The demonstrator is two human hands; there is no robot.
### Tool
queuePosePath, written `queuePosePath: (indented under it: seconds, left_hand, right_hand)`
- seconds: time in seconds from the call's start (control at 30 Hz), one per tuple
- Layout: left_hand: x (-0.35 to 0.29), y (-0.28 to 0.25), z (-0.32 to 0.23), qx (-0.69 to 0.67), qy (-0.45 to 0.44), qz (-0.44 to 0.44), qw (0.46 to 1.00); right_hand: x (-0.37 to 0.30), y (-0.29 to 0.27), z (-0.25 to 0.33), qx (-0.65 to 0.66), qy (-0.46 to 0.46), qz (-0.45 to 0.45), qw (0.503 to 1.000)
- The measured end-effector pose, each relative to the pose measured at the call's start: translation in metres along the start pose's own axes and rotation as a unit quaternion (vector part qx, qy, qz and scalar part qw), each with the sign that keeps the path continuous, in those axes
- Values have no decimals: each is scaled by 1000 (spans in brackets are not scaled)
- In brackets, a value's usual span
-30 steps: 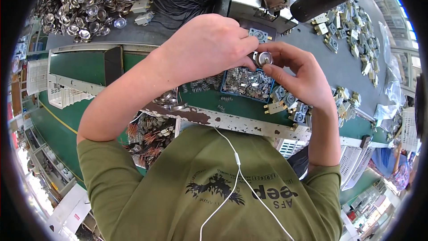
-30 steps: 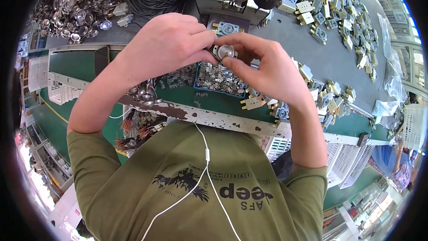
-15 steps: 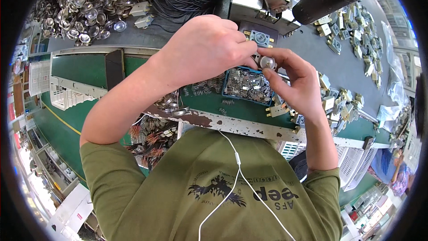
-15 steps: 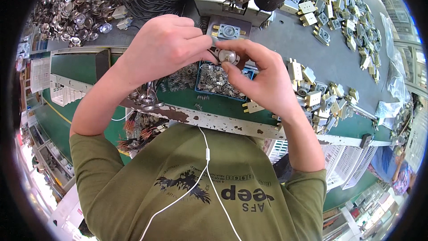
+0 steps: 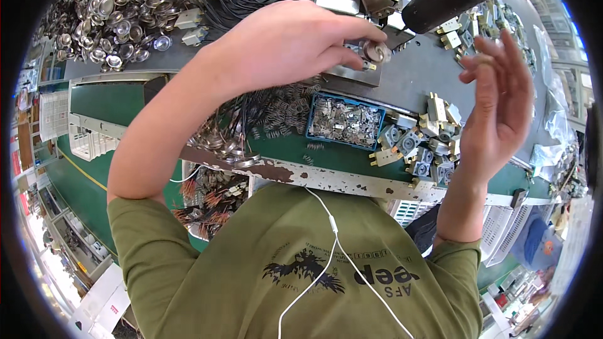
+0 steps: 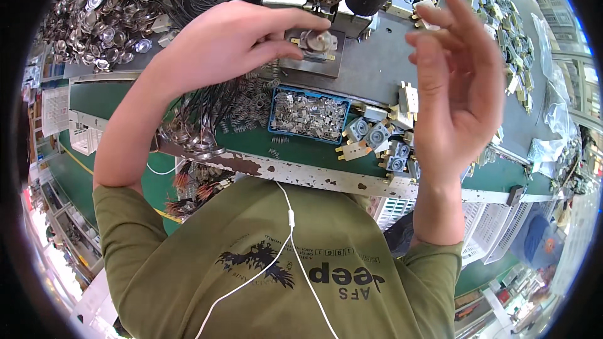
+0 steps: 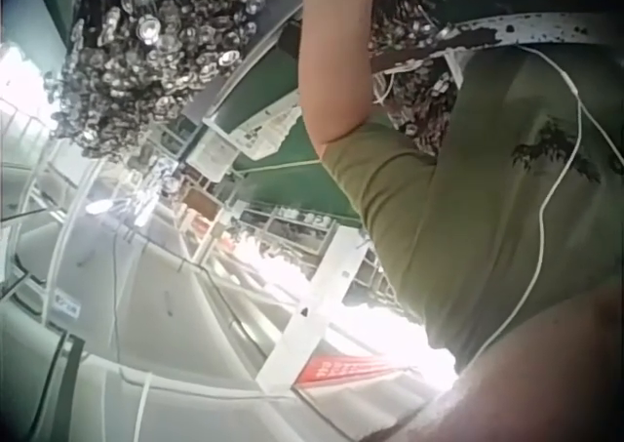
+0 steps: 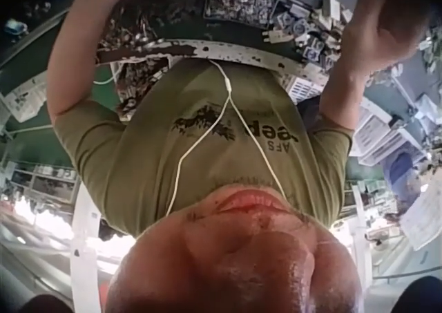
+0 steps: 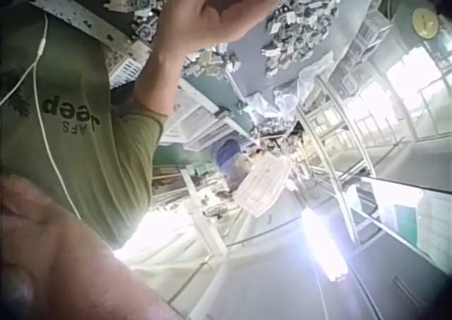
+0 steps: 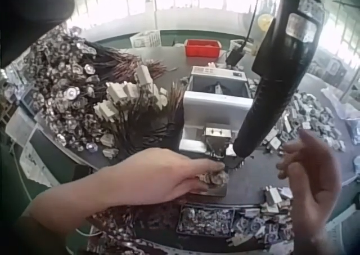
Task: The person is at a workbench assembling small electronic components, connecting wires, and using an electric screwdriver to secure parts.
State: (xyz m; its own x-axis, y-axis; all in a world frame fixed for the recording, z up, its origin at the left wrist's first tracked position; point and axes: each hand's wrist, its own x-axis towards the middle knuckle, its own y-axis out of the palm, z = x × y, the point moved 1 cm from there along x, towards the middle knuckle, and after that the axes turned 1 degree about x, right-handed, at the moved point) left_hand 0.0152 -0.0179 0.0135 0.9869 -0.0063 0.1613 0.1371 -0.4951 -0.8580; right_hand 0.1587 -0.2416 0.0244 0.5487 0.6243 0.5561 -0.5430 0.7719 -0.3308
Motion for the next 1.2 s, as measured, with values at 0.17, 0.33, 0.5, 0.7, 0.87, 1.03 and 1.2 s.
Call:
queuePosePath:
  seconds: [0.17,0.33,0.5,0.7,0.87,1.03,1.2]
  left_hand:
    - [4,28,16,50,-73,106,990]
    - [0,30,17,71,-69,86,991]
    - [1,35,18,73,-71,68,992]
    - [0,37,17,71,-50,45,995]
    - [-1,41,19,85,-32,36,995]
    - [2,39,15,79,-48,67,993]
    - [1,38,15,73,-56,78,993]
  right_hand:
    - [48,-27,21,19,-207,-66,976]
    - [82,22,0,101,-168,-203,959]
    - [96,51,39,3,-61,-59,996]
    - [100,47,29,98,-77,-71,990]
    - [107,48,13,195,-97,-93,972]
    - [108,54,11,312,-124,-111,936]
    - [109,56,7,276,-123,-101,948]
